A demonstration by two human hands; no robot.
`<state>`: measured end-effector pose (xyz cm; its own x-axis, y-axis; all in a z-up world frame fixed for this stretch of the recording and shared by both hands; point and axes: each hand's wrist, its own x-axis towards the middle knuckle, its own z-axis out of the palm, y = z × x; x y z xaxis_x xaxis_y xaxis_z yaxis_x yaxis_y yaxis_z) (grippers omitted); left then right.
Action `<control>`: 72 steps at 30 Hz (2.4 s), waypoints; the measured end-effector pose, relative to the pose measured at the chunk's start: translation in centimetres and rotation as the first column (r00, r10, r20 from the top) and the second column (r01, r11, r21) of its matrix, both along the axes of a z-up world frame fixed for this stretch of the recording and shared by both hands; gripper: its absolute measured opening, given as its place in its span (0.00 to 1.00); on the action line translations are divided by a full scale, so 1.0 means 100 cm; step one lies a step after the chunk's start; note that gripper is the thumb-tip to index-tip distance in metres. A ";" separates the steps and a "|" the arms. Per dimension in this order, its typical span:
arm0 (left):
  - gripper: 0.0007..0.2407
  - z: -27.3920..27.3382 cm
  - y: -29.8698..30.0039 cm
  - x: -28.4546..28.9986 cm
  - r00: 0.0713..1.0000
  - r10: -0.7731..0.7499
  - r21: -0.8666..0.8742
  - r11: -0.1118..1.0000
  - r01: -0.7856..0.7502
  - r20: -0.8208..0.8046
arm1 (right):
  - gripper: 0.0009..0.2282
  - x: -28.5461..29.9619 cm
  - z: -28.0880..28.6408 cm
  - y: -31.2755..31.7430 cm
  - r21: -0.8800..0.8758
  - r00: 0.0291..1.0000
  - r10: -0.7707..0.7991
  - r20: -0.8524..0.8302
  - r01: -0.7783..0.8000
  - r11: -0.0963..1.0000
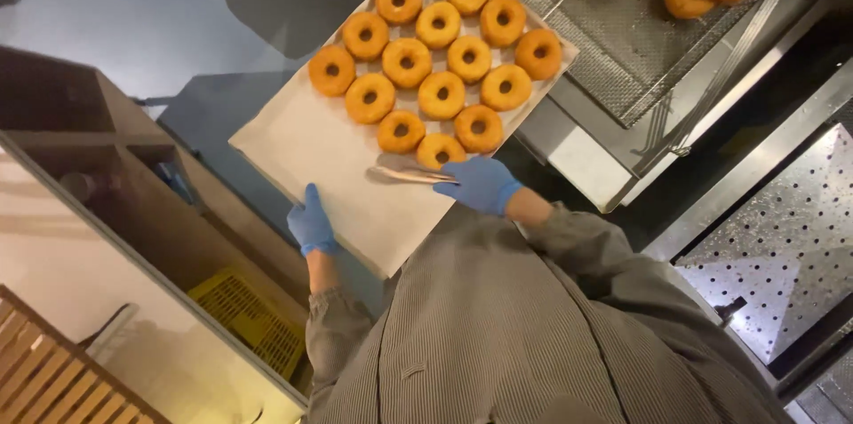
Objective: Placing raw donut dough into a commercial deep fryer, flipping them, and then using tongs to transfer finished donuts onto a tray.
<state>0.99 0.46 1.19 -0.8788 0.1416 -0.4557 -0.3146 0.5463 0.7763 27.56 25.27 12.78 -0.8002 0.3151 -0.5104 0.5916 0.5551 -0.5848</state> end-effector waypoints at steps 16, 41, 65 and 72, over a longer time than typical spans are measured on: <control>0.21 -0.013 -0.004 -0.003 1.000 0.001 -0.072 0.997 -0.001 0.001 | 0.20 0.220 -0.172 0.439 -0.802 0.009 -0.959 0.285 0.549 -0.233; 0.28 -0.083 -0.024 -0.010 0.971 -0.158 -0.298 0.949 0.100 -0.177 | 0.18 -0.138 -0.085 0.006 -0.842 0.897 -0.381 0.222 0.373 0.388; 0.24 -0.011 -0.005 -0.004 0.993 -0.102 -0.268 0.960 0.085 -0.051 | 0.21 -0.044 -0.288 0.542 -0.902 0.106 -0.898 0.428 0.104 -0.418; 0.23 -0.039 -0.013 -0.007 0.994 -0.085 -0.221 0.973 0.068 -0.068 | 0.16 -0.037 -0.230 0.477 -0.912 -0.042 -0.974 0.224 0.344 -0.224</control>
